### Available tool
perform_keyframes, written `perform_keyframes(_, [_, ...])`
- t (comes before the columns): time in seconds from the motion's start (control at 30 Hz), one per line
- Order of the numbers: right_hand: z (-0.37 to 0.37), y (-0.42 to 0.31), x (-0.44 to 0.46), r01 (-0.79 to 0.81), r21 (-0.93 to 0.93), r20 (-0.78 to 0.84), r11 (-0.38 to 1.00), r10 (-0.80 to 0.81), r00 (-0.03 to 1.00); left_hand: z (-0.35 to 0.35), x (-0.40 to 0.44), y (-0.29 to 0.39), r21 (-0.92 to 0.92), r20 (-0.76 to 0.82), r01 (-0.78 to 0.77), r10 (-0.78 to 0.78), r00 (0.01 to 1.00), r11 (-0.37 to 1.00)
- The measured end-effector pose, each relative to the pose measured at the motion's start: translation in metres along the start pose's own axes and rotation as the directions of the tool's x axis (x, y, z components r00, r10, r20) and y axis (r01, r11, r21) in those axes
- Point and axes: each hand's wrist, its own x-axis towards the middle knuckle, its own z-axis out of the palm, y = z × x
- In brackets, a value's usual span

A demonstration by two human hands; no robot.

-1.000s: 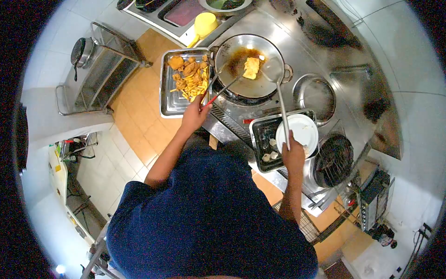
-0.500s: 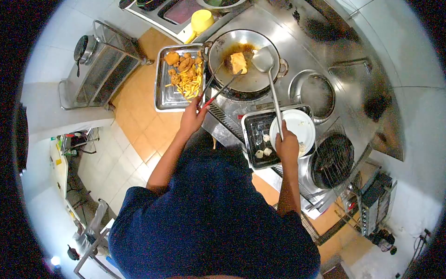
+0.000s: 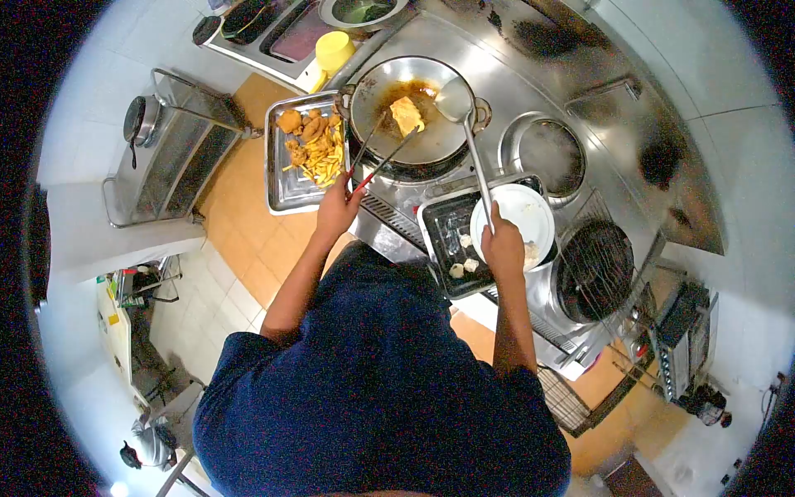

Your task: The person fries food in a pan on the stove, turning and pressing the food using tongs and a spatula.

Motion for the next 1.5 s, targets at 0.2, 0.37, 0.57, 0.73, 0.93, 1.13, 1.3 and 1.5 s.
perform_keyframes(0.2, [-0.009,-0.012,0.006,0.029,0.099,0.087,0.995,-0.037,0.996,0.001,0.000,-0.001,0.020,0.002,0.005,-0.005,1.000,1.000])
perform_keyframes(0.37, [-0.006,-0.001,0.013,0.037,0.033,-0.001,0.999,-0.037,0.999,-0.006,-0.005,0.002,0.050,-0.009,0.043,-0.042,0.999,0.998])
perform_keyframes(0.57, [-0.004,0.003,0.009,0.075,0.177,0.066,0.981,-0.088,0.994,-0.009,-0.004,-0.001,0.049,0.055,0.103,-0.106,0.993,0.993])
perform_keyframes(0.73, [-0.005,0.002,0.008,-0.001,0.099,0.056,0.995,-0.005,0.998,-0.008,-0.002,-0.006,0.043,0.030,0.038,-0.040,0.999,0.998])
perform_keyframes(0.93, [-0.014,-0.012,-0.008,0.040,0.125,0.042,0.991,-0.046,0.998,-0.009,-0.002,-0.002,0.063,0.016,0.005,-0.006,1.000,0.998])
perform_keyframes(1.13, [-0.012,-0.017,-0.016,-0.027,0.103,-0.029,0.994,0.030,0.999,-0.006,0.003,-0.008,0.058,0.030,-0.015,0.013,0.999,0.998])
perform_keyframes(1.3, [0.011,-0.016,-0.013,-0.043,0.109,-0.023,0.993,0.046,0.999,-0.007,0.006,-0.005,0.045,0.022,-0.026,0.026,0.999,0.999])
perform_keyframes(1.5, [0.008,-0.016,-0.014,0.053,0.158,-0.021,0.986,-0.051,0.999,-0.020,0.002,-0.004,0.072,0.023,0.010,-0.012,1.000,0.997])
